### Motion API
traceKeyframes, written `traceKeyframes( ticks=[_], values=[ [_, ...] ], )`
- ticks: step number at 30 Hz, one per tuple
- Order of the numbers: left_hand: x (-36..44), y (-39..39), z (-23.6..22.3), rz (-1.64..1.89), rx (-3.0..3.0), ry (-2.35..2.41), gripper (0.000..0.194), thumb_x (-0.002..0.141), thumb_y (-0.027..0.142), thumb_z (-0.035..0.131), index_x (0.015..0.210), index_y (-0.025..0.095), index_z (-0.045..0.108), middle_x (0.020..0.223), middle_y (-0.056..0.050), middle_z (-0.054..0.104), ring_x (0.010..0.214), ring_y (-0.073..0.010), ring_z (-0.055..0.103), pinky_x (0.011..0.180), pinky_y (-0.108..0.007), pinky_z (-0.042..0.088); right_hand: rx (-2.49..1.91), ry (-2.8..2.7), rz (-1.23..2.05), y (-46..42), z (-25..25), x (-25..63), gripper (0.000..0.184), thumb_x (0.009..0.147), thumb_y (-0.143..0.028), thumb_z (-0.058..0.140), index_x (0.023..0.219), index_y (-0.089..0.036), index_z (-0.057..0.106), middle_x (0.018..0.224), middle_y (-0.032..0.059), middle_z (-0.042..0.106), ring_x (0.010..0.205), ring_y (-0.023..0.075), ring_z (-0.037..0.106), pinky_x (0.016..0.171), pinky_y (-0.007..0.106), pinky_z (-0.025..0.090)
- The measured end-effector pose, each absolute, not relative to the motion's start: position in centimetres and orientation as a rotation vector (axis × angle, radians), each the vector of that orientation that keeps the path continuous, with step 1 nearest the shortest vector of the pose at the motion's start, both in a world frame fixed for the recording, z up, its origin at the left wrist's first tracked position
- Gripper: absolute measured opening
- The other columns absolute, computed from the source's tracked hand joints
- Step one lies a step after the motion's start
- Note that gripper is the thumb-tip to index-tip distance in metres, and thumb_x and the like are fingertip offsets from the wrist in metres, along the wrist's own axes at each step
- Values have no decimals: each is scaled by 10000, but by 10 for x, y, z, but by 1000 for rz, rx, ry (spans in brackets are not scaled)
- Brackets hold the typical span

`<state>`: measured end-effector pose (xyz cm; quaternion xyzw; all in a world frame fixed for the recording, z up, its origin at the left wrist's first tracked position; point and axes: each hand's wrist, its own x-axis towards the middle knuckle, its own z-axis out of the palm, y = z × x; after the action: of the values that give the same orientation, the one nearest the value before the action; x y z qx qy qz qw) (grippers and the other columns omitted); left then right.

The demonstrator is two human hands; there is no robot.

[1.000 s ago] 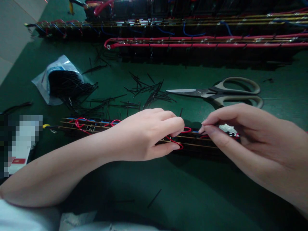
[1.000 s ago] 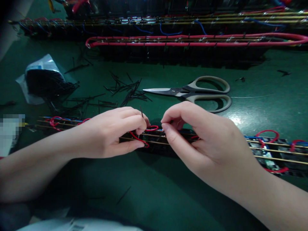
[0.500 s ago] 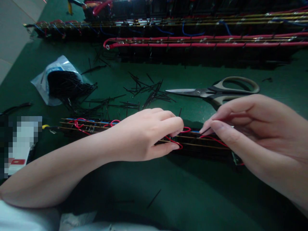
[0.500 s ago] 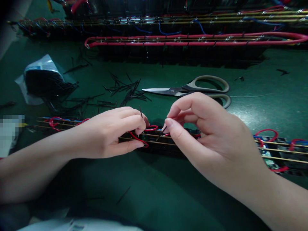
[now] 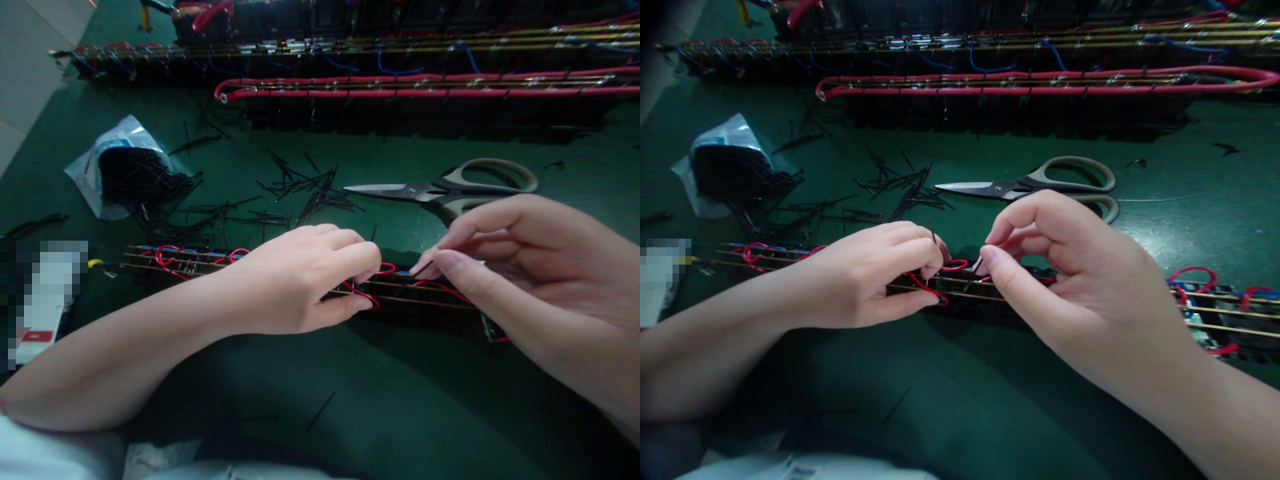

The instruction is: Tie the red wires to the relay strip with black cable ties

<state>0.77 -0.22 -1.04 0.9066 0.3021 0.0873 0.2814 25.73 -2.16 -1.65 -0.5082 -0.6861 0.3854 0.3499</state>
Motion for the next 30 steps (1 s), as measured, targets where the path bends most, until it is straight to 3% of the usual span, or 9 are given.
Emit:
traceKeyframes(
  ticks=[4,9,16,24,30],
  values=[
    [8,-2,-11,229,2427,813,60,1034,252,604,1019,203,574,1049,-49,689,925,-191,600,795,-310,444,-1329,-1851,941,-20,-18,262,136,918,-413,775,934,-294,709,797,-21,761,662,177,733,706,323,662],
    [9,-1,-12,245,2433,813,67,1029,254,613,1015,206,569,1044,-44,684,919,-189,601,786,-306,440,-1275,-1976,818,-17,-22,267,179,918,-458,775,925,-286,725,756,-4,734,624,178,708,536,278,577],
    [9,-2,-12,229,2436,824,62,1021,246,611,1009,203,568,1061,-52,699,926,-195,603,793,-311,442,-1340,-1889,844,-24,-16,260,89,935,-348,752,885,-282,720,760,-32,740,627,143,684,676,304,590],
    [9,-1,-12,212,2421,832,63,1024,261,598,1012,205,573,1083,-61,709,944,-206,615,807,-322,448,-1418,-1727,823,-29,-12,254,90,915,-307,771,869,-262,706,846,-18,768,703,154,708,660,309,577],
    [9,-1,-13,229,2437,820,71,1023,253,616,1015,198,572,1072,-53,701,930,-196,600,795,-309,438,-1346,-1862,814,-24,-18,259,81,938,-332,769,887,-294,719,803,-42,741,625,150,661,638,318,564]
  ],
)
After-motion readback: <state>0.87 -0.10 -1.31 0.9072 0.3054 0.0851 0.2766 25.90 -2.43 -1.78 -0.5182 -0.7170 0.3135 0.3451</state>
